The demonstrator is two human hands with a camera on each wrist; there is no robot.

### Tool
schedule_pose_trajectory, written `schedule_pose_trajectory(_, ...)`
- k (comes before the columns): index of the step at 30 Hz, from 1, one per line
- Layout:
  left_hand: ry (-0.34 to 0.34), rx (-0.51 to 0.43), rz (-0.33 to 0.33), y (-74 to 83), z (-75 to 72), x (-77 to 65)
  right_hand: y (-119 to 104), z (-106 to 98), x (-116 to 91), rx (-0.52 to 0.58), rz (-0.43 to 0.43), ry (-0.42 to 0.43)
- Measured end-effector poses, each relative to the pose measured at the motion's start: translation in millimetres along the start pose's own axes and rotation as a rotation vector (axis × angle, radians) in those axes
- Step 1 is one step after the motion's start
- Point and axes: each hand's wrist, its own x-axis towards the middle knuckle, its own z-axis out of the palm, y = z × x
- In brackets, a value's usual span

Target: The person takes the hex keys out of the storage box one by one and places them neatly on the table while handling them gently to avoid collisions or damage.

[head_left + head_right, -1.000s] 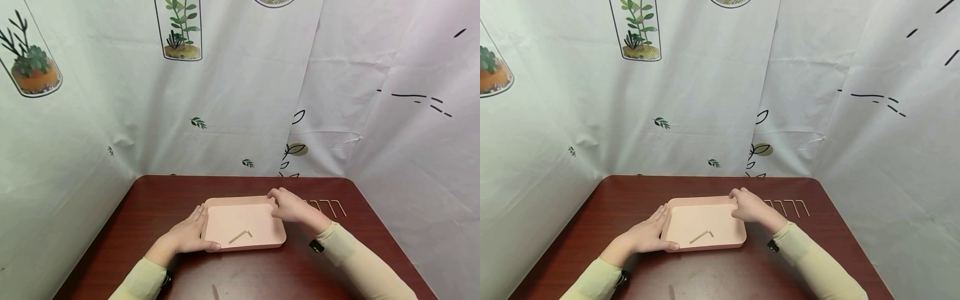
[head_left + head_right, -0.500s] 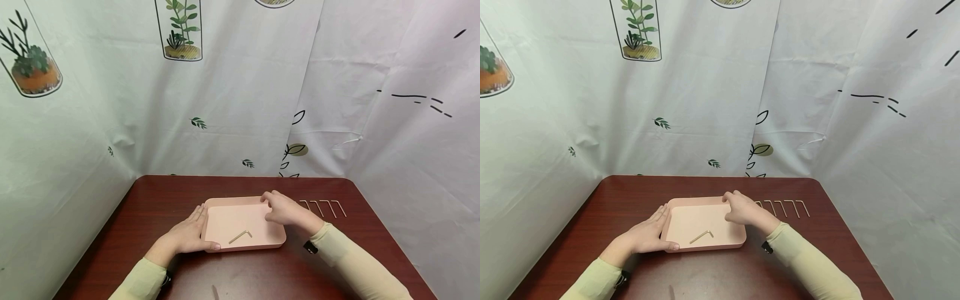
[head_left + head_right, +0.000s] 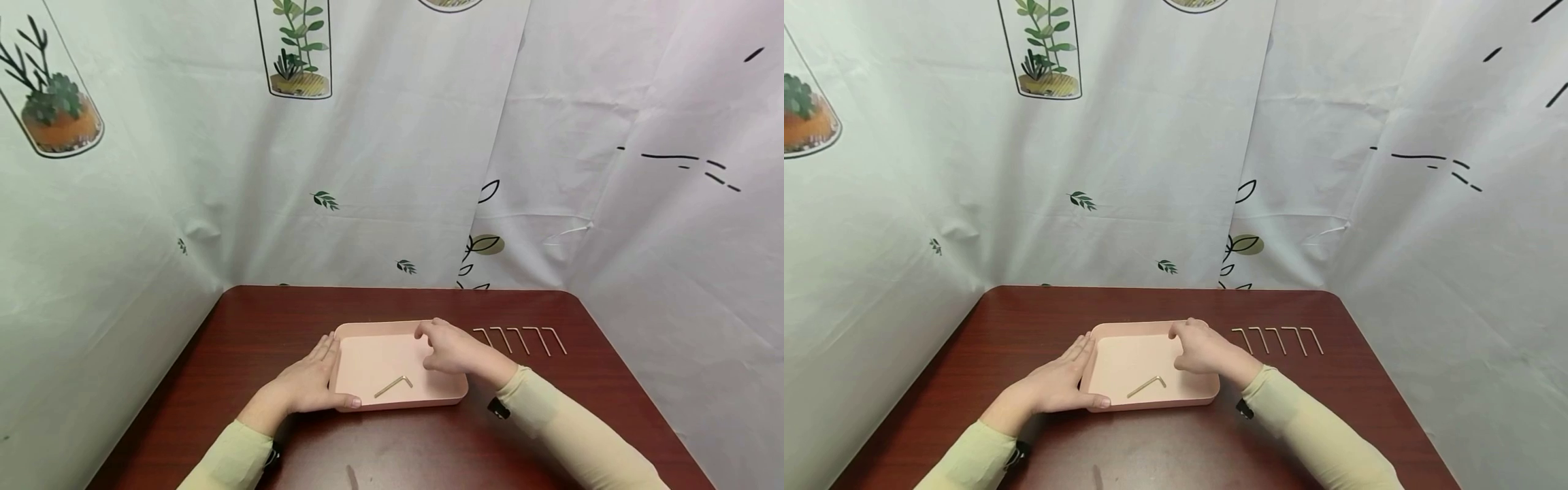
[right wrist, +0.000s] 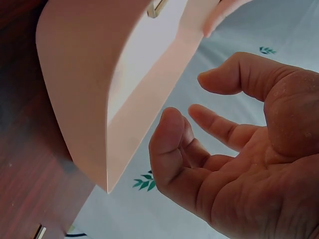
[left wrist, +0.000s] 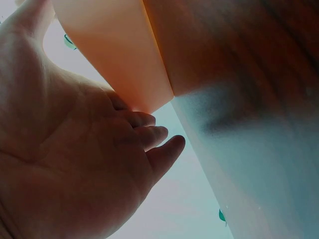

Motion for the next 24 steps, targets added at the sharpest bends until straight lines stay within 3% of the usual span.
schedule_pose_trajectory(10,0.002,-0.005,0.002,0.4,0.0,-0.4,-8,12,5,-0.025,-0.070,0.009)
schedule_pose_trajectory(17,-0.006,0.000,-0.003,1.8,-1.6,-0.2,-15,18,7,0.024,-0.033,-0.039)
schedule_pose_trajectory(24,-0.004,-0.005,0.000,1.6,-1.5,-1.5,-20,26,10,-0.078,-0.044,-0.030)
